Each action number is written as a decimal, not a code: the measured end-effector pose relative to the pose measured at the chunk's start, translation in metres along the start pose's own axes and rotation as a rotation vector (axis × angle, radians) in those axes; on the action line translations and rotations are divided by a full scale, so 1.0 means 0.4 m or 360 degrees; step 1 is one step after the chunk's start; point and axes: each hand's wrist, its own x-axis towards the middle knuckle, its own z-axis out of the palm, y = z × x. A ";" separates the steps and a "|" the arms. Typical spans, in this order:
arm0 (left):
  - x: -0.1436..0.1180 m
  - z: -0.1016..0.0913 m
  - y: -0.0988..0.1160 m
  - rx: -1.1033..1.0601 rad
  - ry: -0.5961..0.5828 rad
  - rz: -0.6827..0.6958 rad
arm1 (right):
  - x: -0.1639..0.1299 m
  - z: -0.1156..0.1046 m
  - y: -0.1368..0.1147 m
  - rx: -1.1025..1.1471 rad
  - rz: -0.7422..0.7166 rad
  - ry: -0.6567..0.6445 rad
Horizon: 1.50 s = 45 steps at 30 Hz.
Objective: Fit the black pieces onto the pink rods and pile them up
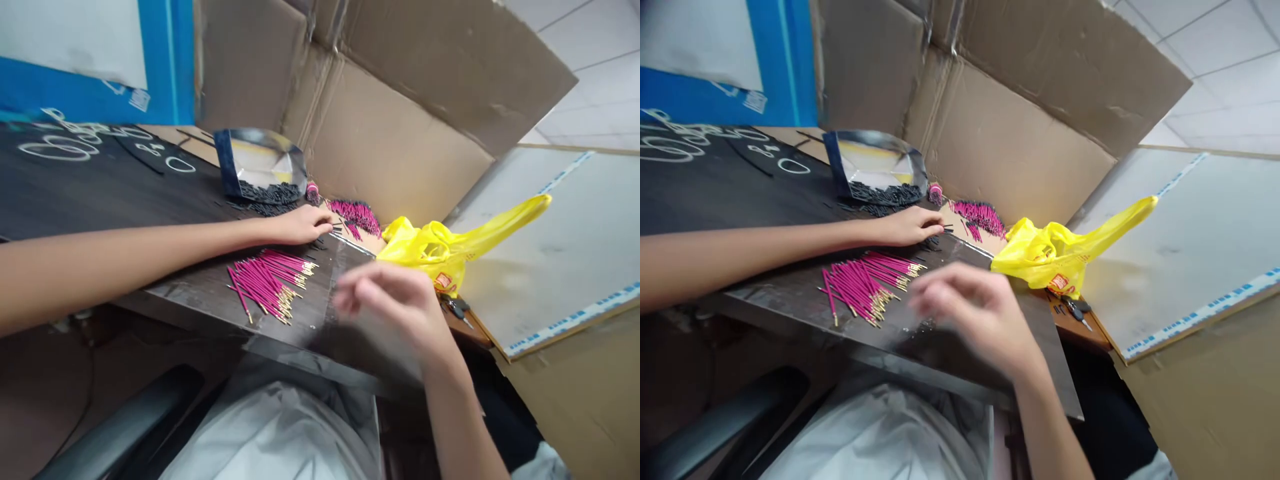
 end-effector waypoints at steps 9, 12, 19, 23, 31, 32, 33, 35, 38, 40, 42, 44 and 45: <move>-0.014 -0.001 0.020 -0.0063 -0.0034 0.0002 | 0.286 -0.010 0.182 -0.0739 -0.0497 0.0702; -0.013 0.001 0.021 -0.0072 -0.0034 -0.0008 | 0.273 0.010 0.227 -0.0765 -0.0422 0.0615; -0.013 0.002 0.027 -0.0161 -0.0075 0.0038 | 0.257 0.029 0.222 -0.0503 -0.0236 0.0589; -0.015 0.002 0.030 -0.0265 -0.0101 0.0081 | 0.270 0.024 0.241 -0.0019 -0.0065 0.0487; -0.014 0.005 0.025 -0.0238 -0.0156 0.0068 | 0.281 0.023 0.257 0.0642 0.0165 0.0338; -0.015 0.005 0.026 -0.0216 -0.0168 0.0068 | 0.280 0.023 0.256 0.0671 0.0179 0.0327; -0.016 0.004 0.028 -0.0201 -0.0185 0.0071 | 0.279 0.022 0.254 0.0696 0.0189 0.0327; -0.018 0.002 0.034 -0.0194 -0.0222 0.0081 | 0.277 0.020 0.251 0.0748 0.0191 0.0335; -0.019 -0.001 0.040 -0.0221 -0.0246 0.0099 | 0.274 0.016 0.245 0.0835 0.0177 0.0330; -0.018 -0.003 0.041 -0.0255 -0.0250 0.0118 | 0.272 0.015 0.242 0.0873 0.0182 0.0310; -0.018 -0.005 0.040 -0.0278 -0.0265 0.0148 | 0.270 0.015 0.241 0.0886 0.0188 0.0289; -0.018 -0.006 0.039 -0.0265 -0.0274 0.0177 | 0.269 0.016 0.242 0.0878 0.0175 0.0273; -0.019 -0.006 0.041 -0.0248 -0.0269 0.0187 | 0.270 0.016 0.243 0.0860 0.0159 0.0271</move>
